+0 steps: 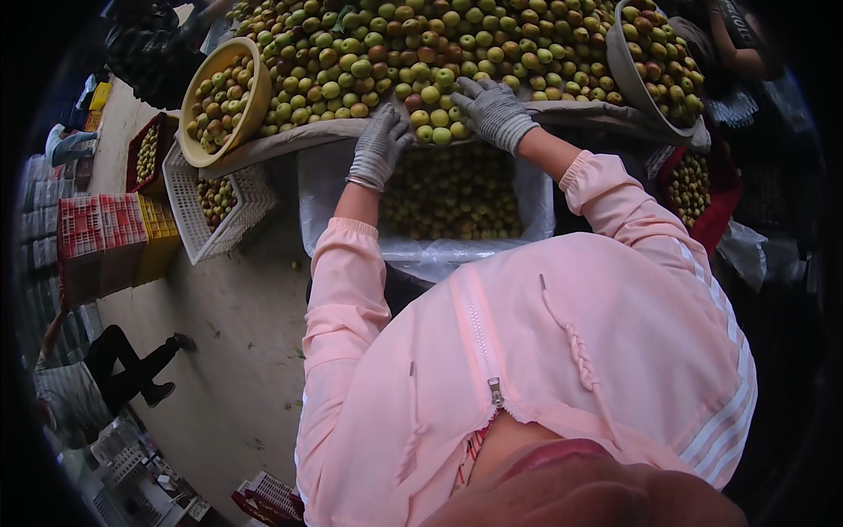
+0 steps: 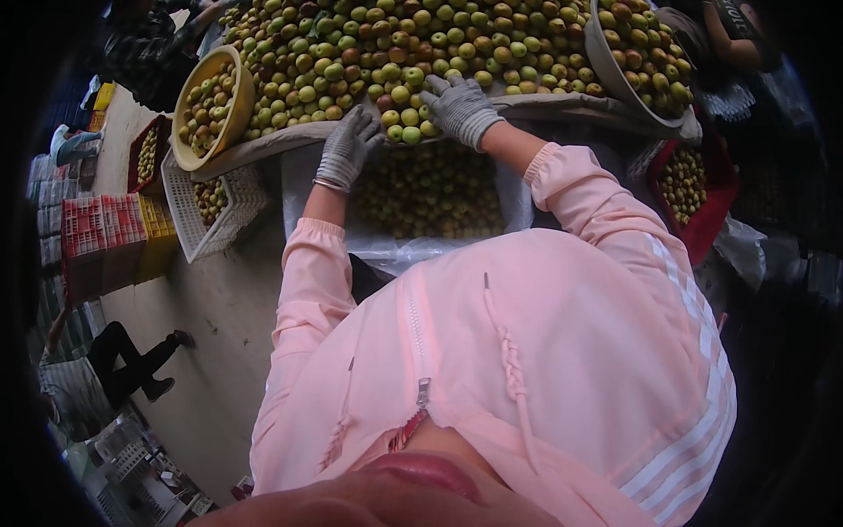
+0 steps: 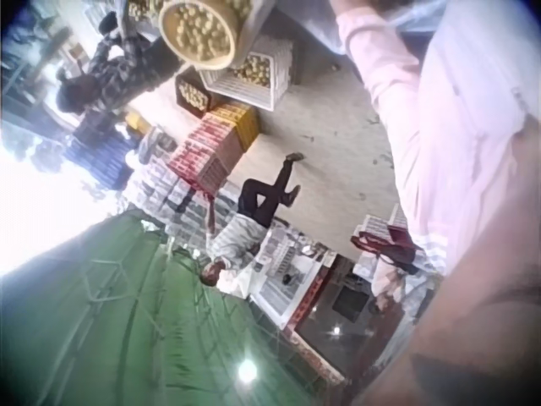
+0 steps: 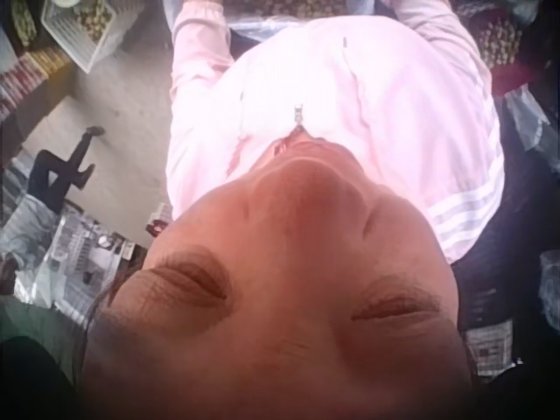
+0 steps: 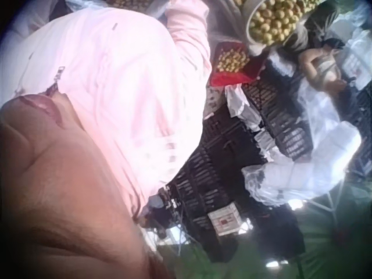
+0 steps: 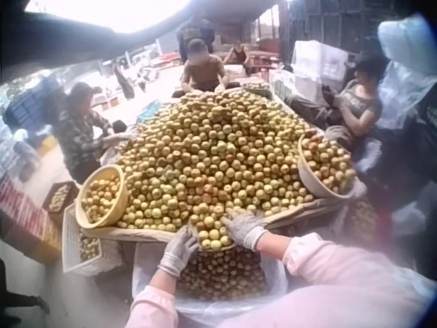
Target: The person sorts green olives by hand, picking them from a large pile on a table and placing them into a white bin below. The person wears gloves and continues the repetitive sorting motion throughout the clip.
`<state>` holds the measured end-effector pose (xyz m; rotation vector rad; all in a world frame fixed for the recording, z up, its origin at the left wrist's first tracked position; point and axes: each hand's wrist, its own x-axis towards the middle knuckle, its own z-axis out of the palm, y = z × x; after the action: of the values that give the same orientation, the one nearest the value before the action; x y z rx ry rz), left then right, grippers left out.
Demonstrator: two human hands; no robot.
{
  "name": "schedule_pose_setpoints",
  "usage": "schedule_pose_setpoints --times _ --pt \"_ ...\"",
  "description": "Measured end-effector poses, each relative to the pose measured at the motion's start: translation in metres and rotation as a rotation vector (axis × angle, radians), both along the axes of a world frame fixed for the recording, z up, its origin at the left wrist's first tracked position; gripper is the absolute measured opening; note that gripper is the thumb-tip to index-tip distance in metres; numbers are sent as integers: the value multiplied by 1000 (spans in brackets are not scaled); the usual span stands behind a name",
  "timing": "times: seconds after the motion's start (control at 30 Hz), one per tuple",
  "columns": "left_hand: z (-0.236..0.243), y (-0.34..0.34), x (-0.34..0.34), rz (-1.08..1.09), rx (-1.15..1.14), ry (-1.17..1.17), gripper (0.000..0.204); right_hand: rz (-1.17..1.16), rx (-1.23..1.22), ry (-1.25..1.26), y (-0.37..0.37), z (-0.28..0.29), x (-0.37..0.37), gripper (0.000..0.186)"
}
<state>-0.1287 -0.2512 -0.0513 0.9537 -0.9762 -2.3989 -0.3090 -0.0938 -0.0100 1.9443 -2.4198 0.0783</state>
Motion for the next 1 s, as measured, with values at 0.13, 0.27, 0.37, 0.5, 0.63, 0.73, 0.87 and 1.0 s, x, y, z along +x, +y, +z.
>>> schedule_pose_setpoints --times 0.13,0.27,0.37,0.5,0.63,0.73,0.87,1.0 --pt "-2 -2 -1 -4 -14 3 57 246 -61 -12 22 -5 1 36" --pt "7 3 -6 -24 -54 -3 56 170 -87 11 47 3 -25 29" --pt "8 3 -6 -17 -53 1 57 24 -121 -58 64 3 -64 26" --pt "-1 -1 -6 -8 -33 11 58 -171 -136 -262 77 4 -88 27" --pt "-1 -1 -9 -6 -18 21 58 -199 -122 -261 71 3 -84 29" --pt "-1 0 -10 -14 -26 16 57 -276 4 -231 57 -5 -88 31" --pt "0 -1 -10 -7 -20 0 56 -332 158 -226 36 -9 -93 35" --pt "0 -1 -10 -16 -34 -9 55 -315 135 -341 25 -13 -84 39"
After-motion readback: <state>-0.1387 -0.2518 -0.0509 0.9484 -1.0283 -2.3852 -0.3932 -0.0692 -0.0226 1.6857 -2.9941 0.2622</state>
